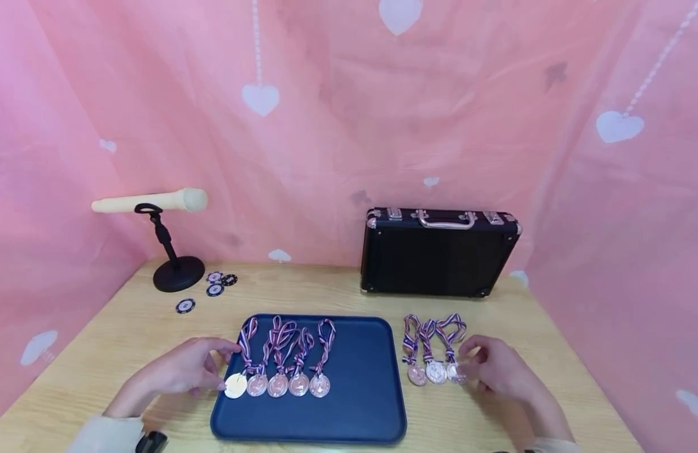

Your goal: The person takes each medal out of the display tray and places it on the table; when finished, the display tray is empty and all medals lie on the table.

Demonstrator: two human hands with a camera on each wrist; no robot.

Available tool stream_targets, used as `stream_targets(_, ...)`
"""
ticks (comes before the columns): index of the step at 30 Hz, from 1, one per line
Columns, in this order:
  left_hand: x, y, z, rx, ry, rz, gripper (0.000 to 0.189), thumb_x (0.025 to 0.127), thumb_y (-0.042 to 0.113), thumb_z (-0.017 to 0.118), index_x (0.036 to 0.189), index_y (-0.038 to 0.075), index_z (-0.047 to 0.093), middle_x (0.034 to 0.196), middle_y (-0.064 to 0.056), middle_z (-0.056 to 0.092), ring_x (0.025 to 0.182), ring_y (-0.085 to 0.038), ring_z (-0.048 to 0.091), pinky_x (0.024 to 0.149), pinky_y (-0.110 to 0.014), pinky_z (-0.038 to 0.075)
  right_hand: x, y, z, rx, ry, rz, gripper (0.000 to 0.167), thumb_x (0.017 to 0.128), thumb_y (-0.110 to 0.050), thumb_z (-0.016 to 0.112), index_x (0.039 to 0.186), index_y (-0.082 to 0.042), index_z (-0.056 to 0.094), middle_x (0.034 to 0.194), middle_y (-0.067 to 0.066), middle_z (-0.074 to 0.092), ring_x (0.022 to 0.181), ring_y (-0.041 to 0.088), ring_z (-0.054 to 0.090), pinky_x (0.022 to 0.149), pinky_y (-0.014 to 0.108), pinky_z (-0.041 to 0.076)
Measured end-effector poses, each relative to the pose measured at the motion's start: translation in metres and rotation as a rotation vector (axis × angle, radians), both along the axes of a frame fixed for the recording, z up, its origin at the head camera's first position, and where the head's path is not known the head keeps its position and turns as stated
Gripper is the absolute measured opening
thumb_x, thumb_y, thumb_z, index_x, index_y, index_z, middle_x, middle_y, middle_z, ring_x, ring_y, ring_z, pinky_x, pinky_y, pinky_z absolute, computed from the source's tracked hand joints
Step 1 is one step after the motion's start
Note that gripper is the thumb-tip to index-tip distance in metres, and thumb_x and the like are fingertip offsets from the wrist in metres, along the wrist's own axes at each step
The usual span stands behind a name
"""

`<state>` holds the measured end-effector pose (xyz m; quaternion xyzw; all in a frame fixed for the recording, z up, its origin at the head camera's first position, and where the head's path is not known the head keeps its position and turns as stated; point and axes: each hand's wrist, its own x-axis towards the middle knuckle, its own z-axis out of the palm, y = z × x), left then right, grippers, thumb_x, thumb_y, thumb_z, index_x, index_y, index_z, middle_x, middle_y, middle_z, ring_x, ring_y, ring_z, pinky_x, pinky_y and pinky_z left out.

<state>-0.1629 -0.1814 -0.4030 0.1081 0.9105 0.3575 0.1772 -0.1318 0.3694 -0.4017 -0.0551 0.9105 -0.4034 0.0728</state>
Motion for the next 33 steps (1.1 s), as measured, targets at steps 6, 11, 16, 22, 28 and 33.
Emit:
stream_targets(6, 0.000, -0.001, 0.002, 0.004, -0.009, 0.004, 0.060, 0.079, -0.002, 0.086, 0.136, 0.011, 0.070, 0.115, -0.009, 0.067, 0.056, -0.020, 0.058, 0.052, -0.031, 0.051, -0.006, -0.036, 0.016, -0.009, 0.098, -0.001, 0.029, 0.092, -0.008, 0.078, 0.117, 0.005, 0.067, 0.075, 0.004, 0.060, 0.049, 0.009, 0.054, 0.045, 0.027, 0.049)
stream_targets(11, 0.000, -0.002, 0.001, 0.001, -0.002, 0.010, 0.061, 0.078, 0.000, 0.088, 0.135, 0.011, 0.070, 0.115, -0.008, 0.067, 0.064, -0.020, 0.059, 0.055, -0.031, 0.051, -0.010, -0.082, 0.027, -0.066, 0.089, 0.052, 0.032, 0.091, -0.011, 0.081, 0.115, 0.005, 0.068, 0.075, 0.005, 0.064, 0.053, 0.011, 0.060, 0.046, 0.027, 0.051)
stream_targets(16, 0.000, -0.002, -0.001, -0.009, 0.006, 0.004, 0.063, 0.077, 0.001, 0.088, 0.136, 0.012, 0.070, 0.116, -0.008, 0.067, 0.065, -0.020, 0.059, 0.058, -0.032, 0.052, -0.013, -0.133, 0.026, -0.128, 0.038, 0.109, 0.035, 0.088, -0.014, 0.084, 0.112, 0.005, 0.068, 0.073, 0.005, 0.066, 0.055, 0.016, 0.062, 0.046, 0.029, 0.054)
stream_targets(22, -0.001, 0.000, -0.001, -0.010, 0.003, -0.002, 0.064, 0.077, -0.001, 0.088, 0.138, 0.011, 0.069, 0.116, -0.007, 0.067, 0.063, -0.019, 0.060, 0.058, -0.032, 0.054, -0.011, -0.183, 0.014, -0.135, -0.025, 0.156, 0.033, 0.086, -0.015, 0.086, 0.108, 0.002, 0.069, 0.072, 0.003, 0.066, 0.058, 0.019, 0.068, 0.056, 0.036, 0.061)
stream_targets(28, -0.002, 0.001, 0.001, 0.002, -0.012, 0.020, 0.066, 0.079, -0.005, 0.086, 0.140, 0.011, 0.067, 0.113, -0.006, 0.065, 0.052, -0.018, 0.057, 0.050, -0.030, 0.052, -0.010, -0.212, 0.004, -0.025, -0.023, 0.126, 0.030, 0.080, -0.019, 0.090, 0.100, -0.006, 0.072, 0.066, 0.000, 0.065, 0.050, 0.016, 0.065, 0.053, 0.032, 0.056)
stream_targets(33, -0.001, 0.002, 0.002, 0.003, -0.033, 0.039, 0.065, 0.079, -0.005, 0.085, 0.140, 0.012, 0.067, 0.112, -0.005, 0.065, 0.051, -0.018, 0.057, 0.049, -0.030, 0.052, -0.009, -0.223, -0.001, 0.045, -0.040, 0.112, 0.032, 0.076, -0.022, 0.093, 0.094, -0.008, 0.071, 0.060, -0.001, 0.062, 0.044, 0.012, 0.061, 0.050, 0.030, 0.052)
